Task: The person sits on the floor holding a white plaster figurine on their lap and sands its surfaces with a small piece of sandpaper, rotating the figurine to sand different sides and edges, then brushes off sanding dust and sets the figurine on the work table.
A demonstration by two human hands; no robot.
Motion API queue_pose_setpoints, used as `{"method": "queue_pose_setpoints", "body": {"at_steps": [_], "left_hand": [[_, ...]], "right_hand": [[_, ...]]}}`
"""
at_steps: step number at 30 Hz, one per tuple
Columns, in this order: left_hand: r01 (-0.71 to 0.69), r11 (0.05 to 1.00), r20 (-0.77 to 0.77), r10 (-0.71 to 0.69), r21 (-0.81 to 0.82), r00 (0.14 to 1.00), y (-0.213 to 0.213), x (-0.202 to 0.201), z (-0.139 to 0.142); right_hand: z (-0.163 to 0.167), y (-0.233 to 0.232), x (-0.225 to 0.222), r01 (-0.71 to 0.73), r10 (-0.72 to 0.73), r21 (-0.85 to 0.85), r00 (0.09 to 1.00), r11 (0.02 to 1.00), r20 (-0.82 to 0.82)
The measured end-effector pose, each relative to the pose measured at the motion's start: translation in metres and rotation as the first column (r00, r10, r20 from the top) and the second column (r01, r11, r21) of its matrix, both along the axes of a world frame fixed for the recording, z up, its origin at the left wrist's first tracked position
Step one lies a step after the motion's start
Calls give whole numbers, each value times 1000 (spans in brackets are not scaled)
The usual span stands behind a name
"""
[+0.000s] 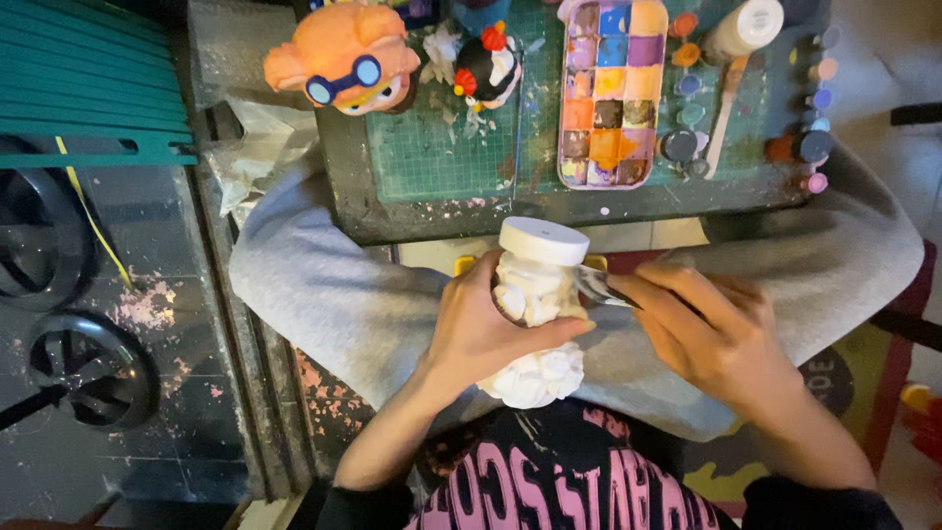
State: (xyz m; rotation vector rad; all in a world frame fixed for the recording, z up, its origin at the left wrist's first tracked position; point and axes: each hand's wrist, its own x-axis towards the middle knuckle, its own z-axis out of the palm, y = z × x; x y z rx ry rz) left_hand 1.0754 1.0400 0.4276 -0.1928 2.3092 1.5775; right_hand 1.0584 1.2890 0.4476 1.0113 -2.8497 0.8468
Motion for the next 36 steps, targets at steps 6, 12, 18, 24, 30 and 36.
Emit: {"method": "queue_pose_setpoints", "body": {"at_steps": [6,12,18,24,30,36], "left_hand": [[-29,999,99,26,33,995,-3,-5,1],[42,985,5,-43,166,999,2,1,1],[-87,882,187,-1,463,982,-9,8,-29],[-203,683,355,-88,702,931,-11,19,-73],[-319,587,467,-116,744,876,-8,31,-86],[-452,266,504,-177,851,845,-3,39,-92]], "right_hand": [[11,3,-1,24,-25,-11,999,1000,-47],[1,-1,-10,-54,54,-78,999,995,-7],[0,13,-4,84,-84,58,996,995,-7],[-6,14,6,275,-269,-172,961,946,61],[-21,-2,1,139,-146,-181,989,973,-23],[-45,3,3,173,-184,-278,983,945,-15]]}}
